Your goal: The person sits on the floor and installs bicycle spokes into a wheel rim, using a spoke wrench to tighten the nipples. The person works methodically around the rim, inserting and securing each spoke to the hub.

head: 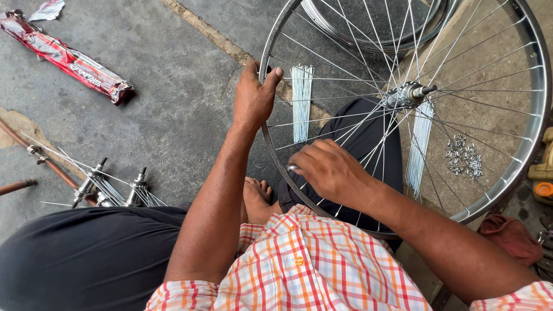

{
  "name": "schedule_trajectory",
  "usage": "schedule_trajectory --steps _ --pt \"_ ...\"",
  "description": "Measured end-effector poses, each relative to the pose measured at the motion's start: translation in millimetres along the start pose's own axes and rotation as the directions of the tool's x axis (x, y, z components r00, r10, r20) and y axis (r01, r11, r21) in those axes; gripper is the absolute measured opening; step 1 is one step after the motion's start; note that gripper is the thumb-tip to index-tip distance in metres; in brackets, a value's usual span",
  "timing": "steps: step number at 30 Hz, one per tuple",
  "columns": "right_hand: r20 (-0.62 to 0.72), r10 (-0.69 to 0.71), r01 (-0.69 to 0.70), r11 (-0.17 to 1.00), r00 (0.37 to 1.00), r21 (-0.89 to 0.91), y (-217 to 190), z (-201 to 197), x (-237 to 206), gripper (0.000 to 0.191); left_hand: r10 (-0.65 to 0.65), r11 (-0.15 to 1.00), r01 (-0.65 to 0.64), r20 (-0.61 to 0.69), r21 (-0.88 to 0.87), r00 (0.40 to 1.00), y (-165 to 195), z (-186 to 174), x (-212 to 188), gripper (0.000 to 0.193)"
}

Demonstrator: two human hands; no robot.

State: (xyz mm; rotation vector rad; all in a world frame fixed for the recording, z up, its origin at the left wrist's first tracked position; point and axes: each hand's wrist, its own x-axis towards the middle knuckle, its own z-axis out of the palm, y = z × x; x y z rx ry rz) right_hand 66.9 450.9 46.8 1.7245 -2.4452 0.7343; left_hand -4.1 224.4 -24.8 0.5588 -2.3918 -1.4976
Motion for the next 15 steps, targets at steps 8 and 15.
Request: schedule_trajectory --steps 8,15 --pt "0.25 0.197 -0.13 0.956 0.948 -0.262 5 21 7 0.02 -0.063 0.998 0.061 0.045 0.033 0.997 10 2 -1 0.043" --pt "0.093 0.048 -0.05 0.999 0.995 0.018 2 5 -8 0.039 -0.04 0.997 0.038 0.025 0.069 0.999 6 -1 -3 0.045"
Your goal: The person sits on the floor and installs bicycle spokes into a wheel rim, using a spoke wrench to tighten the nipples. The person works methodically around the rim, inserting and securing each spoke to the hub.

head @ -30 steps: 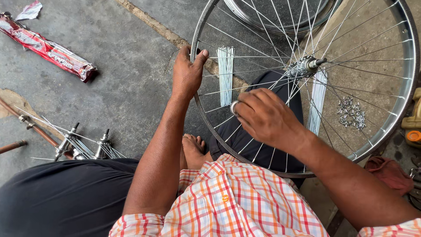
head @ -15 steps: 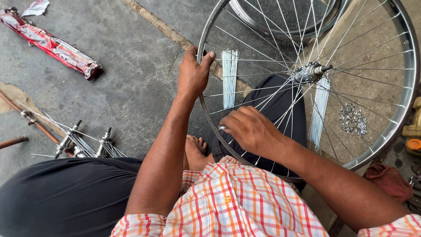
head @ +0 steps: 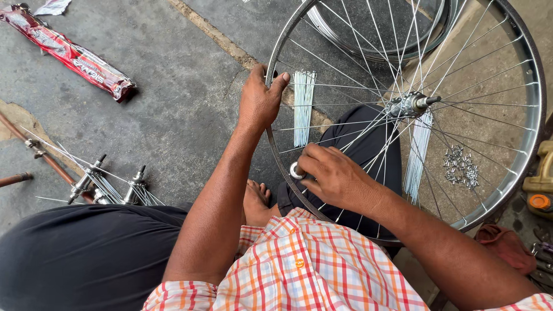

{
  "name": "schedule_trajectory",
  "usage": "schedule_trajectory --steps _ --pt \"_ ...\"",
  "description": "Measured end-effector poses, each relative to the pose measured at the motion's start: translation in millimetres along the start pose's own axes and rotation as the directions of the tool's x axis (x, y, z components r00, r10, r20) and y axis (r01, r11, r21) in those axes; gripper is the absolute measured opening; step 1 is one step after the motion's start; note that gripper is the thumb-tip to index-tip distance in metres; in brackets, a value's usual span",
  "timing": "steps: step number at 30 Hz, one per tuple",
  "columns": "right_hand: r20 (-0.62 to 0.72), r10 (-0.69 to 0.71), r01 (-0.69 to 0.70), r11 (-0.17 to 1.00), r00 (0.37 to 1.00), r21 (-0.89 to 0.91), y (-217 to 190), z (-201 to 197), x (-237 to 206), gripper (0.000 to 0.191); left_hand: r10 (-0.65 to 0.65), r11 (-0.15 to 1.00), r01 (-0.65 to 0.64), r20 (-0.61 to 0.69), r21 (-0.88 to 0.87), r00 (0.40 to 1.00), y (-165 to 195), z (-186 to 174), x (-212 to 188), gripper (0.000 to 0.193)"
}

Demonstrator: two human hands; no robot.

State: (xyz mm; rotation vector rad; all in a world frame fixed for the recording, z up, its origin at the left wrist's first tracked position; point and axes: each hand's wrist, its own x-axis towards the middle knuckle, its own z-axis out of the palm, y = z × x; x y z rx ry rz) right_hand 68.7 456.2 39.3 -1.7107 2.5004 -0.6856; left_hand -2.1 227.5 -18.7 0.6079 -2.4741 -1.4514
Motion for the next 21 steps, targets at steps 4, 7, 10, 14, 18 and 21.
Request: schedule_trajectory --steps 4,7,10,14,18,21 --pt "-0.042 0.036 -0.042 0.988 0.998 -0.147 -1 10 9 0.063 0.021 1.0 -0.021 -0.011 -0.023 1.0 1 3 1 0.046" --pt "0.23 0.236 -0.166 0.944 0.944 -0.285 -2 14 15 0.03 0.027 0.999 -0.027 -0.019 -0.024 0.999 2 0 2 0.046" --pt "0.047 0.037 -0.033 0.996 0.998 -0.079 -2 5 9 0.051 0.032 0.998 -0.033 -0.027 -0.044 0.999 1 -2 1 0.047" --pt "0.015 0.027 -0.026 0.999 1.0 -0.02 -1 0 3 0.045 0.053 0.998 -0.053 -0.031 -0.026 0.998 0 0 -2 0.047" --pt "0.178 0.202 -0.166 0.967 0.963 -0.194 -4 12 14 0.032 -0.013 1.0 0.013 0.003 0.006 1.0 2 2 0 0.048" --pt "0.095 0.084 -0.067 0.983 0.992 -0.17 -5 10 13 0.043 0.0 1.0 0.0 0.015 -0.02 1.0 2 0 -1 0.048"
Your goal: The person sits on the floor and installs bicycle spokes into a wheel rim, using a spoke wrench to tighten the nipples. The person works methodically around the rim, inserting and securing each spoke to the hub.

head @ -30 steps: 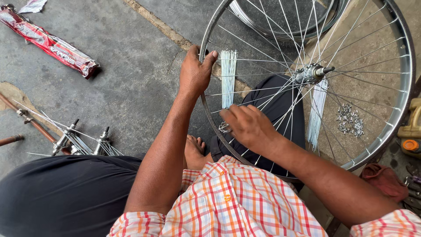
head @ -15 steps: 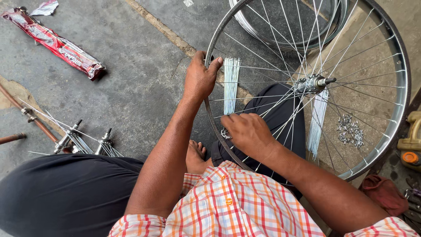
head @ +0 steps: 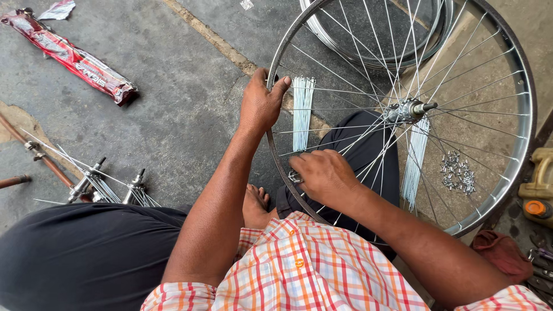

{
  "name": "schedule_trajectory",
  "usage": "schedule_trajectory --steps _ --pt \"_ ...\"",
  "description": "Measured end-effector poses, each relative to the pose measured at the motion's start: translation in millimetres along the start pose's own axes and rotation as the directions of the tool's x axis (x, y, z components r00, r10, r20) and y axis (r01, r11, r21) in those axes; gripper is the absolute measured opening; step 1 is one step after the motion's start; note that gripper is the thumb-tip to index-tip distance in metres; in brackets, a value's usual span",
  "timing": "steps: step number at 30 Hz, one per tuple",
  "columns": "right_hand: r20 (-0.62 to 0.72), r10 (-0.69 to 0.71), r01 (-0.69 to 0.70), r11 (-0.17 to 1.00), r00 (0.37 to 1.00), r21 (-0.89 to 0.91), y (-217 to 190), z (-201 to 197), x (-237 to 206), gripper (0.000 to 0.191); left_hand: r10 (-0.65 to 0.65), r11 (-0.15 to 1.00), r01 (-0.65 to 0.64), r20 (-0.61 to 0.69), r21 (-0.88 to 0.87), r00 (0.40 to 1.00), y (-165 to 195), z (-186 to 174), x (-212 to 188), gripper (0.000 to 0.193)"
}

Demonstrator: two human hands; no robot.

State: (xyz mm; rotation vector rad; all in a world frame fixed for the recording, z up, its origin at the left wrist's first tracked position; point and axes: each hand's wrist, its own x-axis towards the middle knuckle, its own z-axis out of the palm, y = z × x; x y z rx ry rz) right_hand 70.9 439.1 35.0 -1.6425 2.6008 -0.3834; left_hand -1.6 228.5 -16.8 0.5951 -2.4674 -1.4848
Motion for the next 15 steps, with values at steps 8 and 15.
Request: schedule_trajectory --steps 8,15 --pt "-0.005 0.062 -0.061 0.992 0.998 0.113 3 -1 -5 0.044 0.001 0.999 -0.001 -0.002 0.036 1.0 0 0 -4 0.048" --pt "-0.125 -0.088 0.108 0.981 0.988 0.162 1 -8 -12 0.04 0.055 0.998 -0.056 -0.029 -0.015 0.998 -6 -1 -3 0.048"
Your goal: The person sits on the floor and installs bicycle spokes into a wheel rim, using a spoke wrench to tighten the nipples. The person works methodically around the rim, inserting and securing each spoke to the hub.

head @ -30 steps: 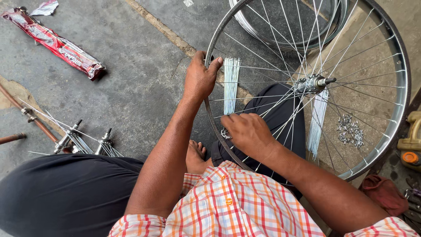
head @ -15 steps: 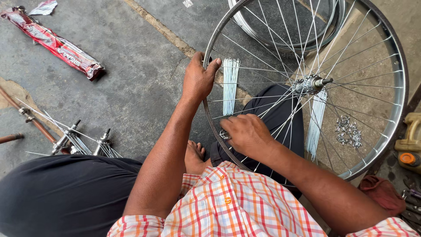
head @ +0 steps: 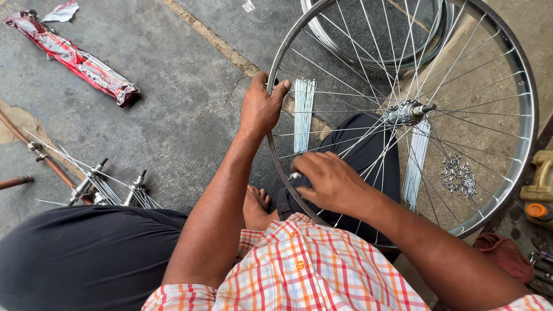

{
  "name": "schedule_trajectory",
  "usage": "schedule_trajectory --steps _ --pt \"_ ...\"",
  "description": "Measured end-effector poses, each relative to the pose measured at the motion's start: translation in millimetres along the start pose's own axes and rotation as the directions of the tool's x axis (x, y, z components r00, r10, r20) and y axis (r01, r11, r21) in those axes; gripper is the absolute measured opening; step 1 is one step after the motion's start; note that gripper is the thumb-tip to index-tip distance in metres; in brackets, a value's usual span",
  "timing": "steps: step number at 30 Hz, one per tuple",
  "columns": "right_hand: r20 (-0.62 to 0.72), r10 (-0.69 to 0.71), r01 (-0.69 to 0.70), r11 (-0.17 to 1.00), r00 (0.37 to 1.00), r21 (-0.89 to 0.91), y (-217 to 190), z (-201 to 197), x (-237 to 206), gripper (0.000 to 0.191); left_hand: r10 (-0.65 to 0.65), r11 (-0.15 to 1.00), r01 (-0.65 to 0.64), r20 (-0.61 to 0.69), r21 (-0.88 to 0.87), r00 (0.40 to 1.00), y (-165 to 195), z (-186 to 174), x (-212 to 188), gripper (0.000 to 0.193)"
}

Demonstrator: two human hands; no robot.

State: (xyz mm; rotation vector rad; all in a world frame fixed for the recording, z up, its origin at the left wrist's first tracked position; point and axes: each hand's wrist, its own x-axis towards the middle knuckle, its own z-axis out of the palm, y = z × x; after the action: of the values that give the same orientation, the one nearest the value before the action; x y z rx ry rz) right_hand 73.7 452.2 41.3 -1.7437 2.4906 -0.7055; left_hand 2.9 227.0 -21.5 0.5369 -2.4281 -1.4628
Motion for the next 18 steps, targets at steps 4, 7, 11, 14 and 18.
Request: schedule_trajectory --steps 4,7,11,14,18 --pt "0.008 0.114 -0.114 0.99 0.993 0.082 0 -3 0 0.043 -0.045 0.997 0.044 0.021 0.058 0.999 1 3 0 0.049" --pt "0.141 0.191 -0.16 0.965 0.971 -0.208 -4 9 11 0.035 -0.03 0.998 0.029 0.013 0.062 0.999 2 3 1 0.048" --pt "0.135 0.14 -0.126 0.986 0.981 -0.108 -4 8 10 0.036 0.016 0.998 -0.015 -0.01 0.066 1.0 0 1 0 0.05" --pt "0.019 0.057 -0.058 0.996 0.998 0.062 -2 -2 -2 0.039 -0.041 0.997 0.039 0.021 0.073 0.999 0 3 -1 0.052" --pt "0.069 0.141 -0.135 0.987 0.988 -0.087 -2 4 2 0.047 -0.022 0.997 0.021 0.018 0.078 1.0 2 6 0 0.053"
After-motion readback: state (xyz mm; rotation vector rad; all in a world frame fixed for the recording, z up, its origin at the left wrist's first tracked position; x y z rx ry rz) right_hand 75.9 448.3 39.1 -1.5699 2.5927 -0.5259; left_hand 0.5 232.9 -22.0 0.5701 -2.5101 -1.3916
